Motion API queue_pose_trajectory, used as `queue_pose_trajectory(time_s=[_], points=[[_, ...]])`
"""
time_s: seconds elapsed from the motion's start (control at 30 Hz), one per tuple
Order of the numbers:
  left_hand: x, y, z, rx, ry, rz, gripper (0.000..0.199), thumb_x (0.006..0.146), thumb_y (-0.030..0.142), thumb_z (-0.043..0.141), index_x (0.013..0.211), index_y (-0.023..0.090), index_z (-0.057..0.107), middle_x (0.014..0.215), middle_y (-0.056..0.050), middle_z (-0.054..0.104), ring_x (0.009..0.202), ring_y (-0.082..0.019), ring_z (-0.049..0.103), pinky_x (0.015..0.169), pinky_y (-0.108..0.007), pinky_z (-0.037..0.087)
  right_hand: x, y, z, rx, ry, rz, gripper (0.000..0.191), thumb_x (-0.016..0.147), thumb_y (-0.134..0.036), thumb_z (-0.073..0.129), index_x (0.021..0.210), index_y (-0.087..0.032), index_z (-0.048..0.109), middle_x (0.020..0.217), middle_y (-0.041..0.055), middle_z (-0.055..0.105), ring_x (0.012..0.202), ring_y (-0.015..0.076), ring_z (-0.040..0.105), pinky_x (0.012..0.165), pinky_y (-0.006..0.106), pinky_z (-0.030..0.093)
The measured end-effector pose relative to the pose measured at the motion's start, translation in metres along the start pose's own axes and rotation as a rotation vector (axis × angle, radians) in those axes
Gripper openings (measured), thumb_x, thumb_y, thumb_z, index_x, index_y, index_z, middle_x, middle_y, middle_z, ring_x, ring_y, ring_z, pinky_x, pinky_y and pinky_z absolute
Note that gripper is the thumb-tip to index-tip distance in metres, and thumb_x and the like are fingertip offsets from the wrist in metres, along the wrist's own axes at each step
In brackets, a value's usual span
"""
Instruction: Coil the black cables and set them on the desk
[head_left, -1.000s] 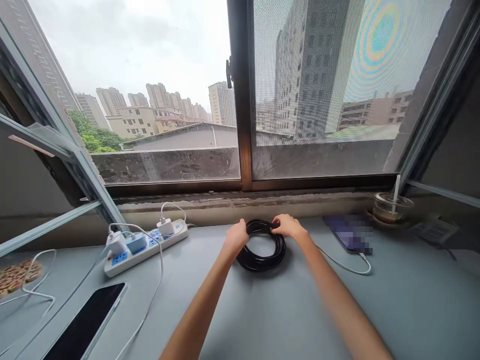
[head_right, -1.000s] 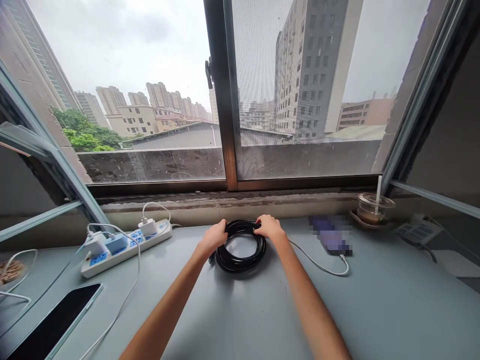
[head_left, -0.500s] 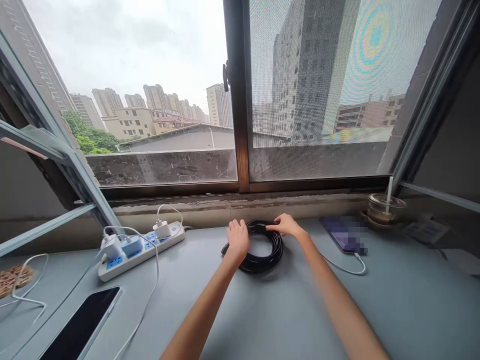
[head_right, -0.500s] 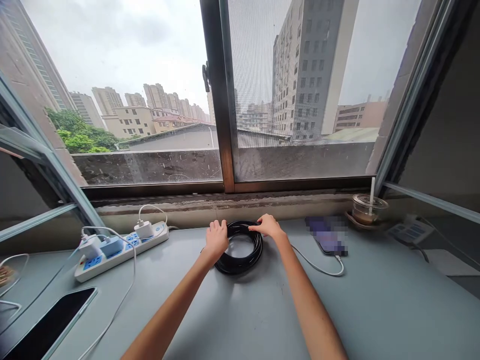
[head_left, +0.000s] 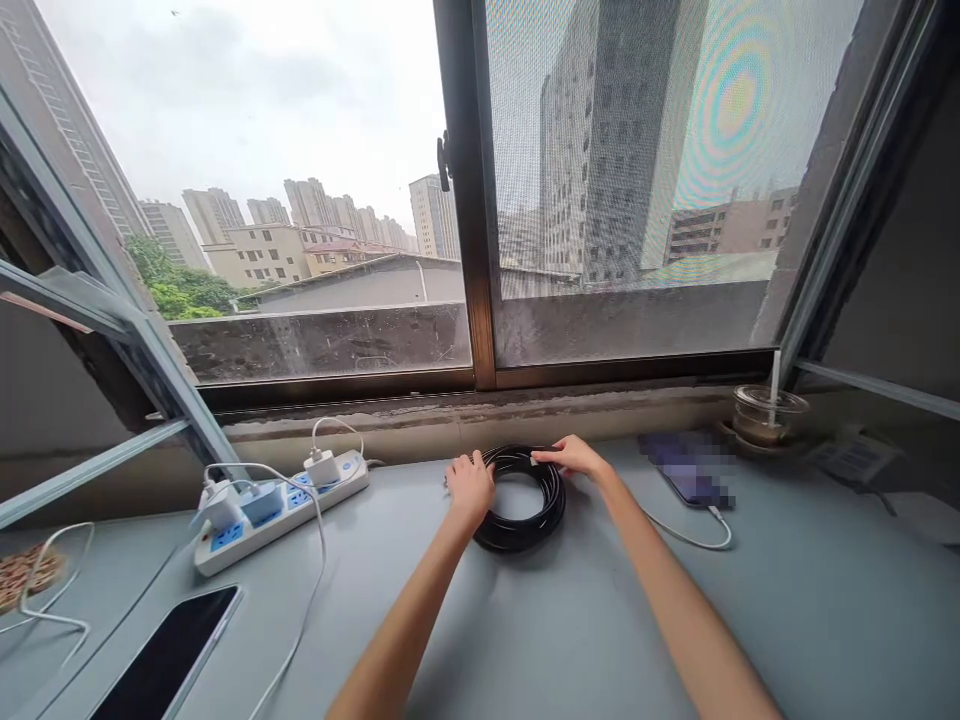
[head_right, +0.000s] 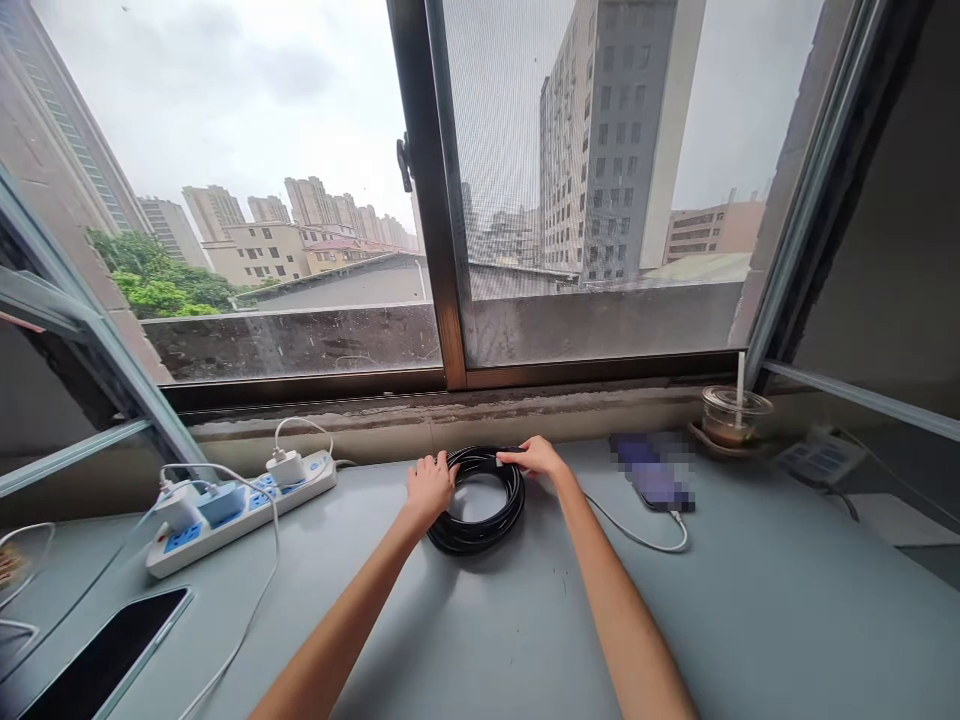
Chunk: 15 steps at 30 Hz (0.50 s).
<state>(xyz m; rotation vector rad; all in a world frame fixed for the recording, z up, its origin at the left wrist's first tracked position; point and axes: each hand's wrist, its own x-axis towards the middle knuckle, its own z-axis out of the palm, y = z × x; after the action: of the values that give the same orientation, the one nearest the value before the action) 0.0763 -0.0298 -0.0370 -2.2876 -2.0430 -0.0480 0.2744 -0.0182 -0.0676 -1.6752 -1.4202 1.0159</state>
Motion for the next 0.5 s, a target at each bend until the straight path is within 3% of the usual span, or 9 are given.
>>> queue_pose_trajectory(time_s=[0.13, 0.3, 0.5], points=[[0.0013, -0.0002, -0.0028, -0.003, 0.001, 0.007, 0.045, 0.097, 0.038, 0.030, 0.124, 0.010, 0.052, 0.122, -0.019, 0.059, 0.117, -0.028, 0.050, 0.095, -0.035, 0.033, 0.0020, -0.0004, -0.0028, -0.050, -0.064, 0.009, 0.025, 0.089, -0.036, 0.058, 0.089, -0.011, 0.061, 0.077, -0.0012, 0.061, 0.060, 0.0082, 0.057, 0.053, 0.022, 0.049], [0.0019, 0.0020, -0.0033, -0.017, 0.015, -0.016, 0.048, 0.096, 0.041, 0.030, 0.122, 0.007, 0.054, 0.122, -0.021, 0.058, 0.116, -0.030, 0.051, 0.094, -0.037, 0.033, 0.0047, -0.0042, -0.0052, -0.032, -0.082, -0.025, 0.025, 0.090, -0.034, 0.057, 0.102, -0.012, 0.061, 0.094, 0.0034, 0.064, 0.077, 0.0131, 0.062, 0.066, 0.029, 0.054], [0.0052, 0.0012, -0.0006, -0.056, 0.037, -0.038, 0.049, 0.095, 0.041, 0.032, 0.122, 0.007, 0.054, 0.122, -0.022, 0.057, 0.116, -0.032, 0.051, 0.093, -0.038, 0.035, 0.0024, -0.0068, -0.0044, 0.046, -0.091, -0.052, 0.029, 0.090, -0.031, 0.057, 0.114, -0.015, 0.058, 0.105, 0.0060, 0.062, 0.085, 0.0151, 0.063, 0.072, 0.033, 0.055]])
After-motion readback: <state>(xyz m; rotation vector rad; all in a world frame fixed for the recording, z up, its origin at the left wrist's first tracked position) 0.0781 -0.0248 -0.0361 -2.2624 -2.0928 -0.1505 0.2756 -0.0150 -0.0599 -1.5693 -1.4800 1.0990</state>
